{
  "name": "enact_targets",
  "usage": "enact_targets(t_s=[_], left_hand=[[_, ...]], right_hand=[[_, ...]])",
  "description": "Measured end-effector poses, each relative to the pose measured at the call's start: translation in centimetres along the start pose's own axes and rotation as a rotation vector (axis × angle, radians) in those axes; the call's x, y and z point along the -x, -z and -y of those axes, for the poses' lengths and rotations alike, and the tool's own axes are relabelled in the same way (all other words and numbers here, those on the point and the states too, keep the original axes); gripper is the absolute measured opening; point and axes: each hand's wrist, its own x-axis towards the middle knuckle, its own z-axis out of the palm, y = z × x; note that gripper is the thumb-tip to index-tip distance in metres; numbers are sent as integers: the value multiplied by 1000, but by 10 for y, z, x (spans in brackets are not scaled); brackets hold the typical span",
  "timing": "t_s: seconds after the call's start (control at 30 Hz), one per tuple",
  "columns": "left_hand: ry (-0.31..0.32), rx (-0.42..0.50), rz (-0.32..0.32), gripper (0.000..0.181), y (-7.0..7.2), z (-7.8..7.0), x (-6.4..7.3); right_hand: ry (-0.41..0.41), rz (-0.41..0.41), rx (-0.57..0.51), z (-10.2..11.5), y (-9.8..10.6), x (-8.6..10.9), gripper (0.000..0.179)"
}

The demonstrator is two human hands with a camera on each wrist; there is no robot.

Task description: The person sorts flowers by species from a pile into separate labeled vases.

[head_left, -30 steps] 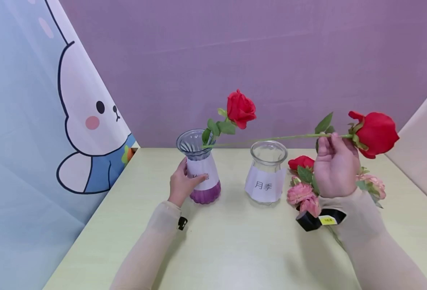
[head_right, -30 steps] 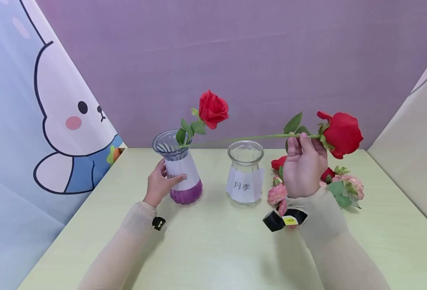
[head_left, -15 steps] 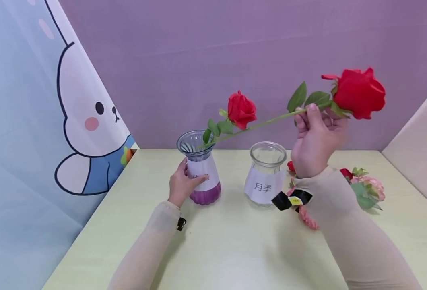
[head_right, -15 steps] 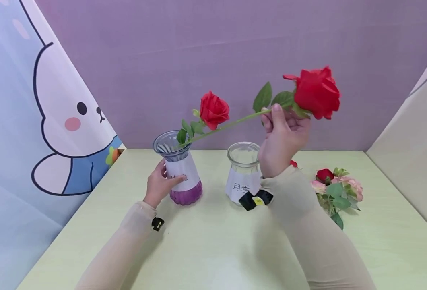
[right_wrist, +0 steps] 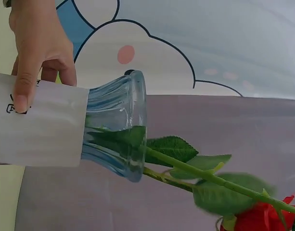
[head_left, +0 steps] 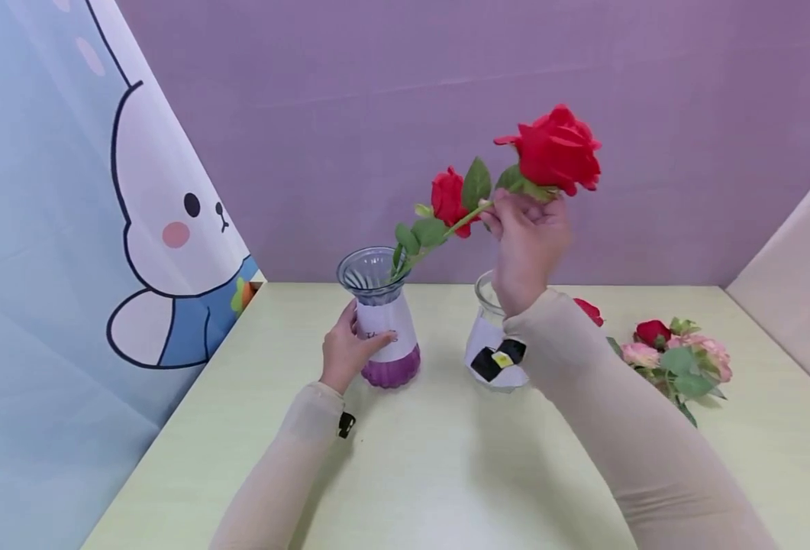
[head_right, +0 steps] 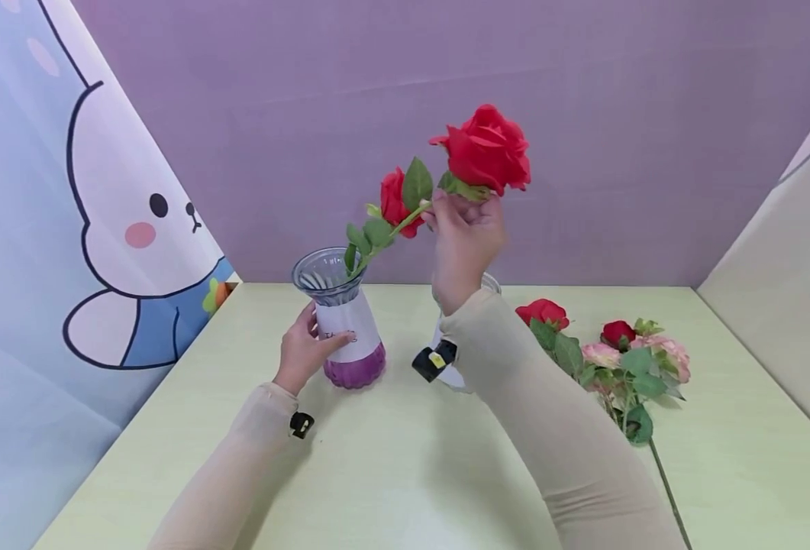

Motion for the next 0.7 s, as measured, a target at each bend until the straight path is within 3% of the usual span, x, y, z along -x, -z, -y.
enact_targets(t_s=[0.17, 0.3, 0.53, 0.7], left_hand=[[5, -4, 1, 94, 2, 0, 2], [-4, 2, -5, 91, 1, 0, 0], [15, 25, 3, 92, -6, 1, -2], [2, 12, 4, 92, -6, 1, -3]], right_hand=[[16, -39, -54, -16, -6, 8, 23], [16, 13, -112, -34, -12, 18, 20], [-9, 205, 117, -63, -6, 33, 21], [-100, 234, 203, -71, -3, 34, 20]])
